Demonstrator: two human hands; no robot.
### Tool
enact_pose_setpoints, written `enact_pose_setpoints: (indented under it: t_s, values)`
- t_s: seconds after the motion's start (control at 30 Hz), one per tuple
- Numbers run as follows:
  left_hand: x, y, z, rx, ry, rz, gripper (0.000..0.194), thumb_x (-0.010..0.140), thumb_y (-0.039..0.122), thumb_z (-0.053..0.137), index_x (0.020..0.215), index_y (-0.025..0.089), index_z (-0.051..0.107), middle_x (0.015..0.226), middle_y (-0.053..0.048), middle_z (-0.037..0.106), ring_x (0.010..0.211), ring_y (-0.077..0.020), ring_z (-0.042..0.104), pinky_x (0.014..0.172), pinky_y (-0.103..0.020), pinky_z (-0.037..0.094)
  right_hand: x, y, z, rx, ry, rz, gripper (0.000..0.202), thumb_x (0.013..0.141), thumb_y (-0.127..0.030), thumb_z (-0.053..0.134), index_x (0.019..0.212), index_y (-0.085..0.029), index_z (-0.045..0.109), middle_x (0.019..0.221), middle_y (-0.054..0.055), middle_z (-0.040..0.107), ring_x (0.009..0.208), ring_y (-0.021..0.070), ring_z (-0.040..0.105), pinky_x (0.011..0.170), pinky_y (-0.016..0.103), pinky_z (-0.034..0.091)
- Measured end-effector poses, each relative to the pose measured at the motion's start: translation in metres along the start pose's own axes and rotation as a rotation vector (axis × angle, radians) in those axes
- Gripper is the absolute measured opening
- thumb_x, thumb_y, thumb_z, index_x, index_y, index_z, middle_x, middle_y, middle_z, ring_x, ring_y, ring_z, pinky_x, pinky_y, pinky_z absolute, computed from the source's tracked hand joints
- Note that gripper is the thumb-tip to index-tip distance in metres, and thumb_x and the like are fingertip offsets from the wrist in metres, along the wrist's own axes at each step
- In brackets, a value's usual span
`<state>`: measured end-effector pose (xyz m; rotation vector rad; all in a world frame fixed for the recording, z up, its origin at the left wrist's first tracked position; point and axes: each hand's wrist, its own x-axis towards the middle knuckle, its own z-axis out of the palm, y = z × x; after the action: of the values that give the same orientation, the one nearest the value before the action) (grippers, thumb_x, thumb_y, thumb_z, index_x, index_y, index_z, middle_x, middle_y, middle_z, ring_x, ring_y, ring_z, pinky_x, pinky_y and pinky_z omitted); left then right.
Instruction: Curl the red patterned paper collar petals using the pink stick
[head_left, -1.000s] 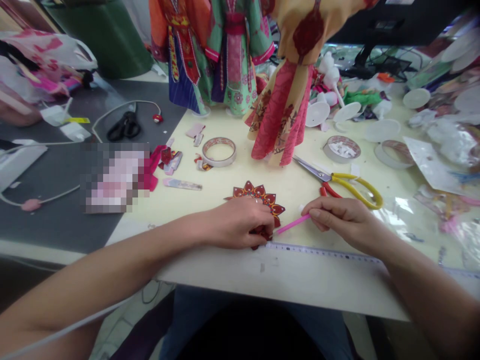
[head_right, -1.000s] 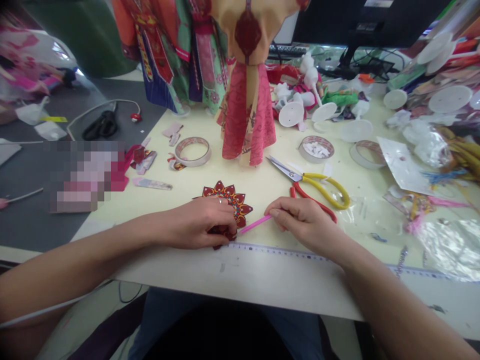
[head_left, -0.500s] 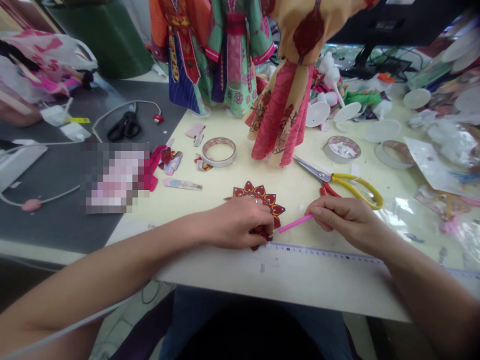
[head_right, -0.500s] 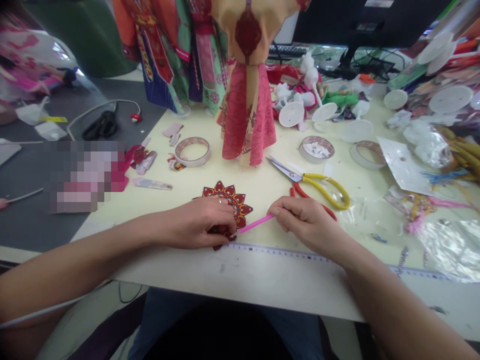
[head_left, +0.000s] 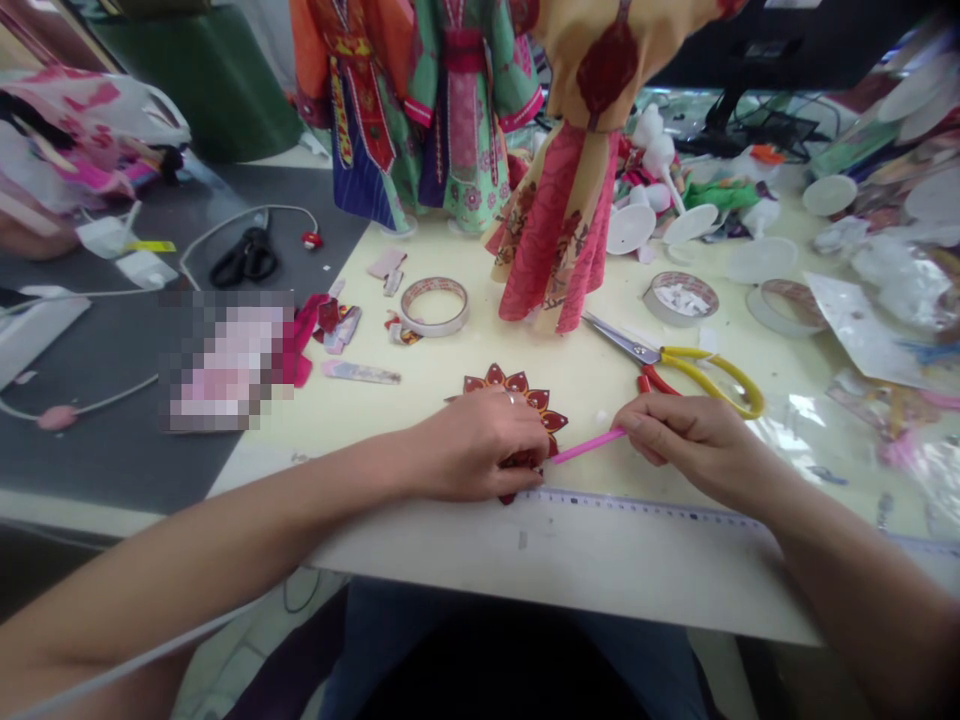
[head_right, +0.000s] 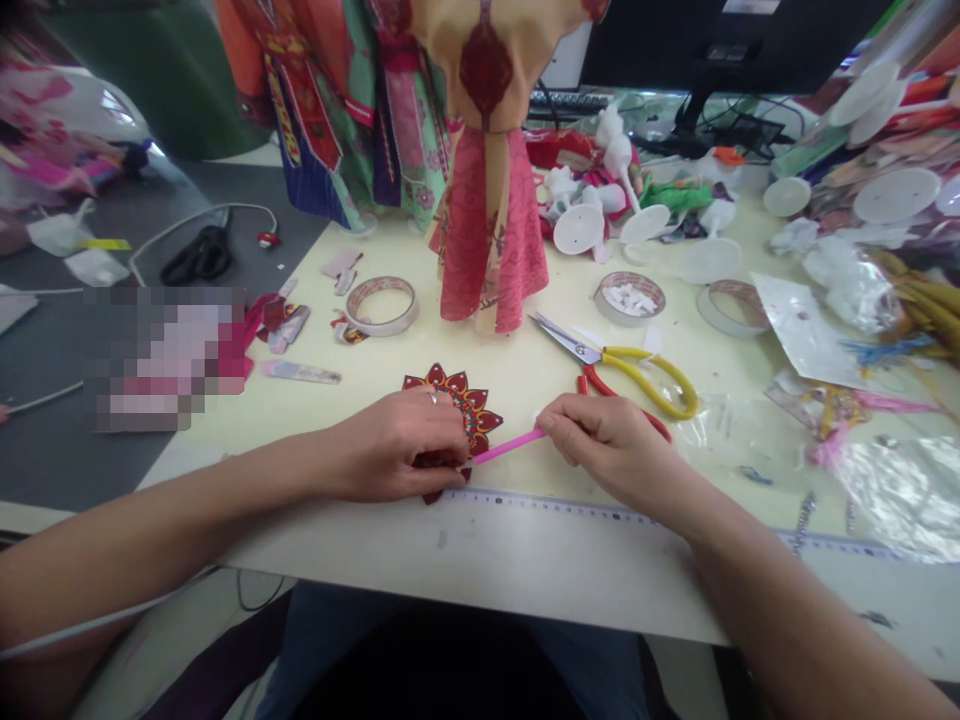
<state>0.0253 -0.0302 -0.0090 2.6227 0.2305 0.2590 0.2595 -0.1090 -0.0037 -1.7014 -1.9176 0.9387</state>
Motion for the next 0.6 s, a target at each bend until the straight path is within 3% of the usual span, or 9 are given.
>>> enact_pose_setpoints:
  t_s: [0.6]
  values:
    - [-0.0009,0.0021,-0.0025,-0.018,0.055,-0.015,0.007,0.080,0.018,0.057,0.074,0.016,0.061,0.067,0.000,0.059,0.068,-0.0132,0.050,0.068,-0.027,0.037,-0.0010,-0.0014,-0.0012,0.013,0.048,-0.005,0.039,0.089,-0.044,0.042,0.060,-0.019,0.050,0.052,-0.003,0.043,0.048,0.0082,0.036,0.046,0.025,0.029]
